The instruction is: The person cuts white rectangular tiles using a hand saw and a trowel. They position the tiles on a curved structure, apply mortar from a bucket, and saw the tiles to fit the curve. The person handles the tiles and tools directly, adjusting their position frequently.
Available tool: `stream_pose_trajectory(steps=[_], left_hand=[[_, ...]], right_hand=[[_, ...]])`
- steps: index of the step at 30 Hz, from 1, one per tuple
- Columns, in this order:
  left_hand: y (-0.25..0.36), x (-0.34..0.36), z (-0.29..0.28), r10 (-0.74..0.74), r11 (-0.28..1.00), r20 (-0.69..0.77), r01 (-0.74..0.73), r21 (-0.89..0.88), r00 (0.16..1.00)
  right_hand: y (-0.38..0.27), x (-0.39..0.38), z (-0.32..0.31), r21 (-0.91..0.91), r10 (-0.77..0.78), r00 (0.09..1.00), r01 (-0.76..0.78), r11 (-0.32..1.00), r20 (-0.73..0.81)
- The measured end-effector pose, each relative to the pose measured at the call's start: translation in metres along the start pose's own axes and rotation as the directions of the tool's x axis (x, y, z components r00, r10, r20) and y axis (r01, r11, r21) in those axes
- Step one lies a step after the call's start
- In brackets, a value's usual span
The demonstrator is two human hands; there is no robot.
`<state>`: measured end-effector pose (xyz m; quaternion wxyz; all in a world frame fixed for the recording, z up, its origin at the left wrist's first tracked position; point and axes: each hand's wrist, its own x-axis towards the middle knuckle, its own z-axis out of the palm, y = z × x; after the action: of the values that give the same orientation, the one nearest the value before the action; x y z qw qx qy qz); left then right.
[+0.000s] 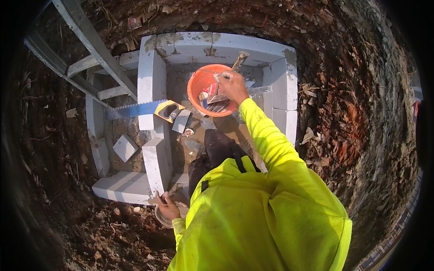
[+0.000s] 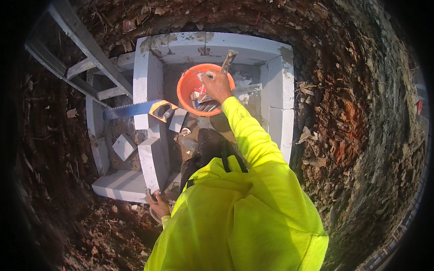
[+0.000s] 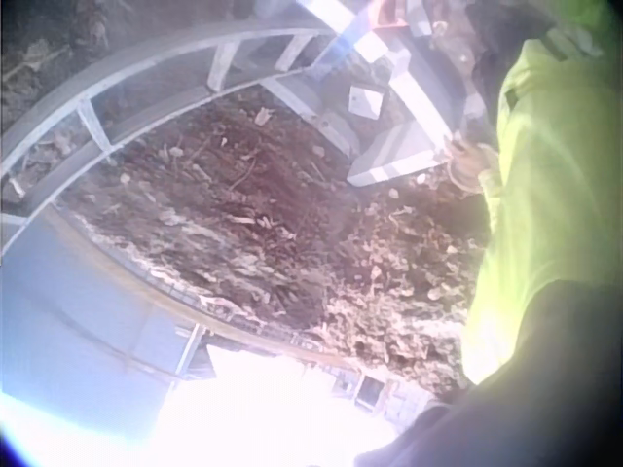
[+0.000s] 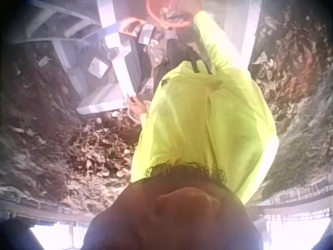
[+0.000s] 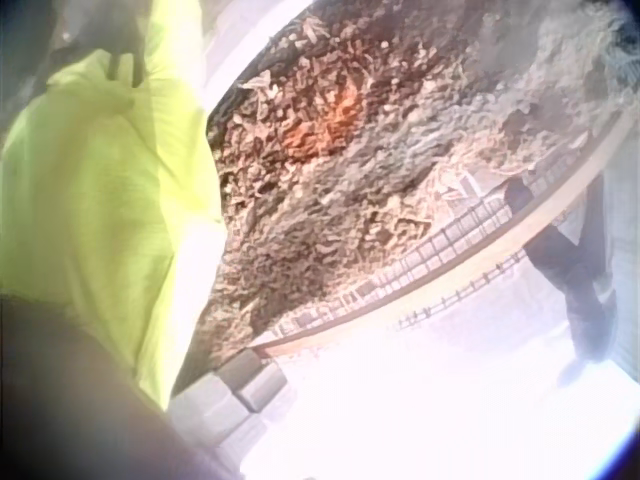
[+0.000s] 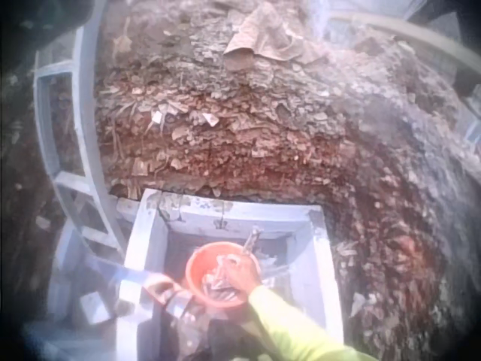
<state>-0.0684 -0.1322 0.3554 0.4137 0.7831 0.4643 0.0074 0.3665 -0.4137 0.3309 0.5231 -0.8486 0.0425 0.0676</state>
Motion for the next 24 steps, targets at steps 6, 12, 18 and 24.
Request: stream_pose_trajectory(steps=[6,12,18,24], left_hand=[[-0.061,0.033,-0.018,-0.026,0.986,0.076,0.038,-0.163,0.997],[-0.070,0.029,-0.008,-0.082,0.992,0.072,0.088,-0.088,0.994],[-0.017,0.014,0.032,-0.075,0.997,0.157,0.068,0.045,0.985],[0.038,-0.003,0.062,-0.111,0.994,0.193,0.105,0.038,0.975]], right_hand=[[0.083,-0.037,-0.142,0.002,0.136,0.913,-0.147,0.989,-0.385],[0.127,-0.021,-0.274,0.031,0.208,0.755,-0.242,0.970,-0.622],[0.163,0.057,-0.356,0.170,0.272,0.625,-0.219,0.961,-0.732],[0.168,0.120,-0.393,0.458,0.519,0.542,-0.255,0.851,-0.661]])
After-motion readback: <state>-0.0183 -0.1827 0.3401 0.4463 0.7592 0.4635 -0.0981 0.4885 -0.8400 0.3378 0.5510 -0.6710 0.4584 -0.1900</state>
